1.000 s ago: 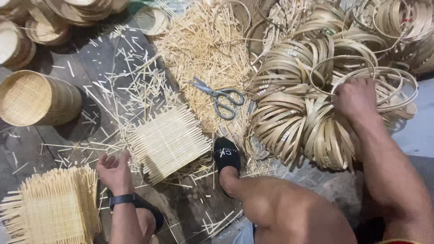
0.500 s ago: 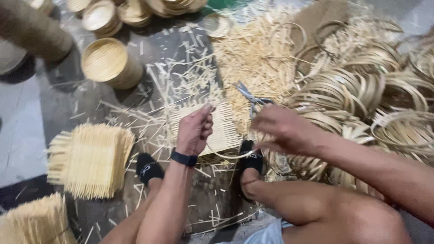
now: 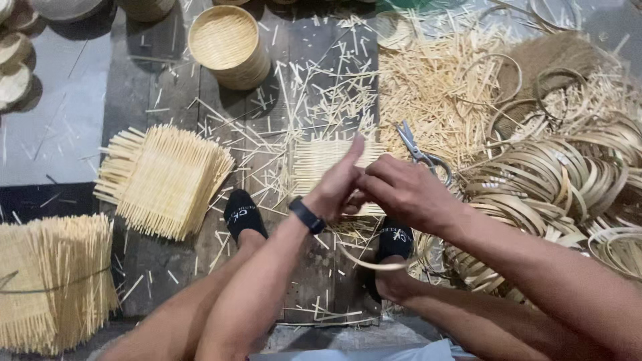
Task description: The person sits on the floor and assembles small round bamboo baskets by placing woven bamboo mats over circular frames, then trimming the excess mat edges with shears. The person repeatedly picks mats and frames, fits them together, and cuts the overhang to finish each unit.
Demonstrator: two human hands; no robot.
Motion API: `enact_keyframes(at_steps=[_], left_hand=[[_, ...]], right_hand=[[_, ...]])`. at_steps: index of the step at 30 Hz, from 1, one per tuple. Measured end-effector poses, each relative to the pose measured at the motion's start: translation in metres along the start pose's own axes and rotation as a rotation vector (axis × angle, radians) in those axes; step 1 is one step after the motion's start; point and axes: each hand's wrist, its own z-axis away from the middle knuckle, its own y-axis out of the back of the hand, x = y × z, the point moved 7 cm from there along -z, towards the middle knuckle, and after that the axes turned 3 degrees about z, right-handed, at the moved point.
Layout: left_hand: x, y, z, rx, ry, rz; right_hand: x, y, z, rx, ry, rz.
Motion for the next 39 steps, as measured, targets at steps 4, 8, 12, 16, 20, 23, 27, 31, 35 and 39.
enact_keyframes(at_steps=[4,8,12,16,20,23,27,31,35,39], left_hand=[[-0.01,0.003,0.002,0.156,0.019,0.175],[-0.023,0.013,0.0,0.224,0.018,0.226],[-0.025,0.021,0.002,0.249,0.012,0.243],[-0.028,0.025,0.003,0.287,0.01,0.228],[-0.031,0.028,0.0,0.283,0.002,0.26],[-0.015,0.034,0.0,0.164,-0.203,0.333],[0.013,0.06,0.016,0.04,-0.596,0.825],[0.015,0.077,0.02,0.133,-0.459,0.809],[0.008,0.074,0.012,0.121,-0.23,0.441],[0.011,0.08,0.005,0.228,-0.316,0.589]], right_hand=[[-0.011,-0.013,-0.007,-0.07,-0.019,0.235],[-0.015,-0.026,-0.005,-0.061,-0.11,0.174],[-0.014,-0.035,-0.004,-0.038,-0.179,0.103],[-0.018,-0.035,-0.001,0.023,-0.217,0.077],[-0.01,-0.035,-0.005,-0.034,-0.281,-0.004],[0.032,-0.035,-0.007,-0.038,-0.528,-0.317],[0.084,-0.049,0.051,0.13,-1.3,-1.298],[0.086,-0.061,0.064,0.223,-1.147,-1.615],[0.084,-0.087,0.08,0.187,-1.189,-1.706],[0.075,-0.099,0.071,0.311,-1.138,-1.837]])
